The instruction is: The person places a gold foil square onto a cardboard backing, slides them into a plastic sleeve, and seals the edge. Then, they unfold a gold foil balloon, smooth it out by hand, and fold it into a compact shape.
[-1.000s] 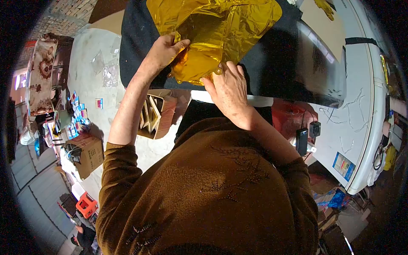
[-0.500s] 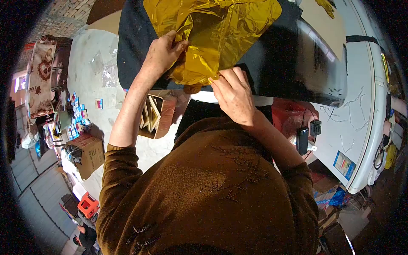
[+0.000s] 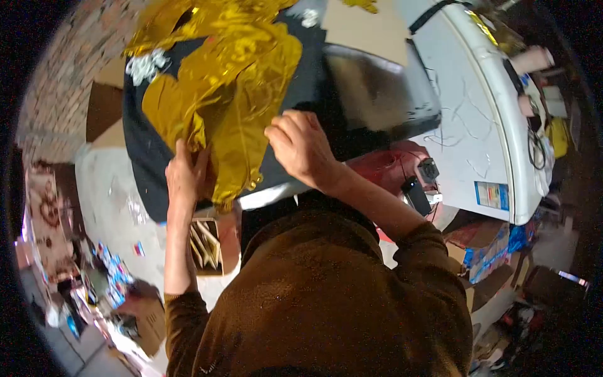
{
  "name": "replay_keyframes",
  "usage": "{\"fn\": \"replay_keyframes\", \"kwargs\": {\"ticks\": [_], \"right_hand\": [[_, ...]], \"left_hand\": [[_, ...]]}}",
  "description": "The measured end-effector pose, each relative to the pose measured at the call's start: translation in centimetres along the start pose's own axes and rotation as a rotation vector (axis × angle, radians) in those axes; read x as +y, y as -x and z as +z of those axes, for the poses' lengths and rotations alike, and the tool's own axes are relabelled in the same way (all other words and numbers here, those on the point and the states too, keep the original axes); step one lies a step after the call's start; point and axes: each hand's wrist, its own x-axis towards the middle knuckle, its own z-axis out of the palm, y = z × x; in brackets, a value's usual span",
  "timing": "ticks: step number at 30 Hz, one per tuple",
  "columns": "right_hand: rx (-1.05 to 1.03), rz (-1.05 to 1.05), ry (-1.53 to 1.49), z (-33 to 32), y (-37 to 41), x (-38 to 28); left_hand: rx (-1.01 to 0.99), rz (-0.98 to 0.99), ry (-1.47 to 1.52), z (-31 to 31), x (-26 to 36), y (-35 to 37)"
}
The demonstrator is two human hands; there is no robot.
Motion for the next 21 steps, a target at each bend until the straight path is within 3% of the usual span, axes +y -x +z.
{"fn": "replay_keyframes", "kwargs": {"ticks": [3,4,6,10,12,13,16,18,21], "right_hand": [[-0.06,0.086,0.209,-1.0,-1.1,5.0],[-0.036,0.104,0.236,-1.5,-1.0,6.2],[0.01,0.135,0.279,-2.9,-1.2,8.0],[0.055,0.281,0.391,-5.8,1.0,12.0],[0.065,0.393,0.394,-8.3,2.3,14.0],[0.074,0.438,0.418,-9.5,3.3,15.7],[0.16,0.546,0.43,-12.0,6.5,21.5],[0.185,0.613,0.404,-13.1,8.3,25.2],[0.114,0.692,0.338,-13.6,10.1,30.2]], "left_hand": [[0.085,0.057,-0.039,-0.7,1.0,0.5],[0.196,0.185,-0.136,-0.6,0.8,0.7],[0.2,0.214,-0.248,-2.1,1.9,0.6],[0.18,0.295,-0.086,-3.0,5.0,-0.7],[-0.072,0.203,0.148,-2.0,8.2,-1.7],[-0.338,-0.011,0.499,-2.1,11.2,-2.1],[-0.523,0.135,0.666,3.0,15.1,-3.9],[-0.586,0.106,0.759,6.8,17.4,-5.8],[-0.611,-0.093,0.969,10.8,20.6,-8.1]]}}
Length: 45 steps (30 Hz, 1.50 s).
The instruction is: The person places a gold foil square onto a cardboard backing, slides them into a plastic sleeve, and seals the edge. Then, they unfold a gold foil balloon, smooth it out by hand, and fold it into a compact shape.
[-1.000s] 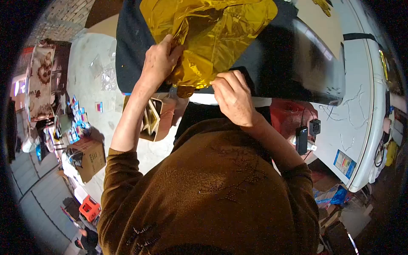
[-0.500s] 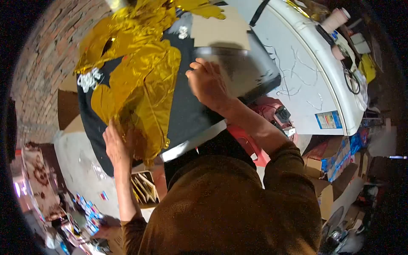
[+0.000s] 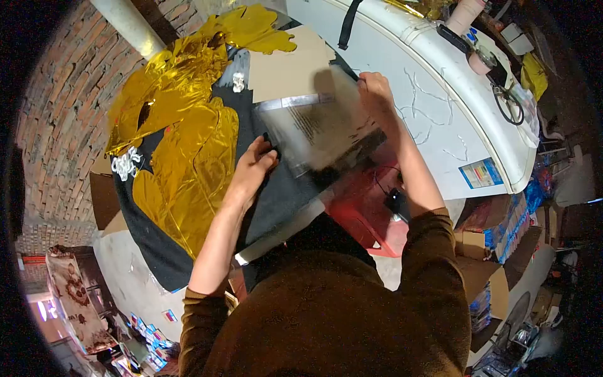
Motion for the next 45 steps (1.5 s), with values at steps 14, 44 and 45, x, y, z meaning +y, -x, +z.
{"fn": "replay_keyframes", "kwargs": {"ticks": [14,44,45], "right_hand": [[-0.239,0.208,-0.146,0.6,-2.6,1.3],[-0.532,0.29,-0.344,7.4,-13.5,3.6],[-0.559,0.312,-0.325,7.3,-13.8,3.6]], "left_hand": [[0.07,0.111,-0.24,6.0,1.3,-4.4],[0.276,-0.001,0.088,-0.9,3.3,-12.4],[0.275,-0.023,0.092,-0.9,3.2,-13.3]]}}
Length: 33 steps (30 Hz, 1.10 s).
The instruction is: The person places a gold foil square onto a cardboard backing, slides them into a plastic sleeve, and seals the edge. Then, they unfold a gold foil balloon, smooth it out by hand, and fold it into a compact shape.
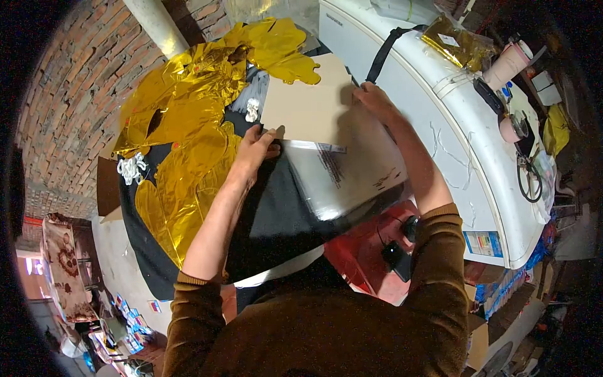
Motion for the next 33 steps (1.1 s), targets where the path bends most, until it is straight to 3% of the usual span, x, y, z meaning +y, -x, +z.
{"fn": "replay_keyframes", "kwargs": {"ticks": [4,7,8,10,14,20,23,25,27,30,32,33], "right_hand": [[-0.055,0.089,0.059,-0.3,-0.7,-0.4],[-0.104,0.194,0.049,-0.9,-1.1,-1.6],[-0.125,0.239,0.037,-1.0,-1.3,-1.9],[-0.107,0.233,0.092,-0.7,-1.4,-2.5],[-0.003,0.228,0.153,1.0,-4.1,-0.7],[0.097,0.195,-0.168,2.2,-4.1,-0.4],[0.189,0.179,-0.068,3.4,-5.6,1.4],[0.146,0.008,-0.053,3.4,-7.3,2.6],[0.193,0.124,-0.231,3.4,-6.8,1.4],[0.227,0.194,-0.241,3.9,-8.0,1.8],[0.209,-0.07,-0.204,3.8,-9.5,4.0],[0.176,-0.088,-0.224,3.6,-8.7,4.3]], "left_hand": [[-0.075,-0.069,0.084,1.1,0.3,-2.0],[-0.108,-0.068,-0.13,1.6,0.2,-4.0],[-0.085,-0.08,-0.066,2.0,0.4,-4.3],[-0.04,-0.104,0.061,2.9,0.7,-4.5],[0.007,-0.035,0.02,3.5,-0.6,-5.9],[-0.006,-0.02,0.088,3.7,-0.4,-6.6],[-0.014,-0.045,0.097,3.6,-0.6,-8.0],[-0.065,-0.038,0.07,3.4,-0.9,-8.5],[0.0,-0.028,0.09,4.1,-0.1,-8.3],[-0.053,-0.047,0.18,4.3,0.2,-8.7],[-0.12,-0.062,0.187,3.7,0.3,-7.8],[-0.161,-0.062,0.17,3.3,1.0,-6.8]]}}
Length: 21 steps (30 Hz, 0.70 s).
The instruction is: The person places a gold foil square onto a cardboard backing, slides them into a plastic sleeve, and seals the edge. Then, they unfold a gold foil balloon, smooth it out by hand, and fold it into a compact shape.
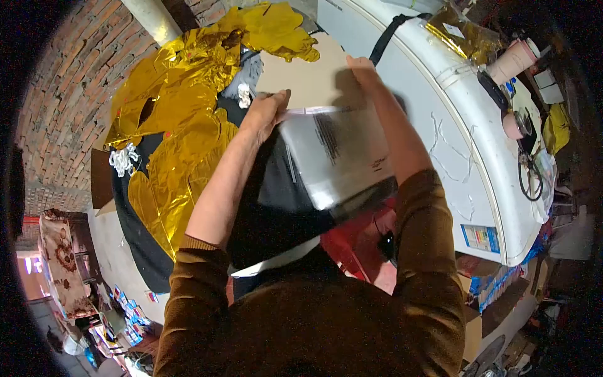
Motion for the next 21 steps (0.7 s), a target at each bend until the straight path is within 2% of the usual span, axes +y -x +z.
{"fn": "replay_keyframes", "kwargs": {"ticks": [1,3,6,8,11,14,17,20,21], "right_hand": [[-0.034,-0.012,-0.023,-0.3,0.7,0.2],[-0.119,0.183,-0.118,-2.9,2.7,-4.4],[-0.152,0.275,-0.231,-5.3,6.2,-5.7],[-0.202,0.335,-0.335,-7.0,10.7,-8.0],[-0.213,0.479,-0.387,-8.8,15.0,-7.2],[-0.275,0.524,-0.51,-7.9,18.8,-6.7],[-0.324,0.279,-0.474,-6.4,19.4,-4.7],[-0.29,0.131,-0.435,-6.6,19.4,-4.1],[-0.312,0.109,-0.3,-6.5,19.2,-3.8]], "left_hand": [[-0.043,-0.007,-0.018,0.0,0.4,1.1],[-0.073,0.009,-0.044,-0.5,0.5,2.5],[0.069,0.119,-0.094,-0.2,1.6,8.0],[0.099,0.159,-0.157,-0.7,-0.6,9.5],[0.047,0.209,-0.204,0.0,-2.2,13.0],[-0.003,0.199,-0.076,1.6,-4.4,13.8],[-0.036,0.233,0.019,2.7,-5.9,13.3],[-0.037,0.225,0.189,2.6,-5.8,13.5],[-0.024,0.227,0.173,2.4,-5.6,13.8]]}}
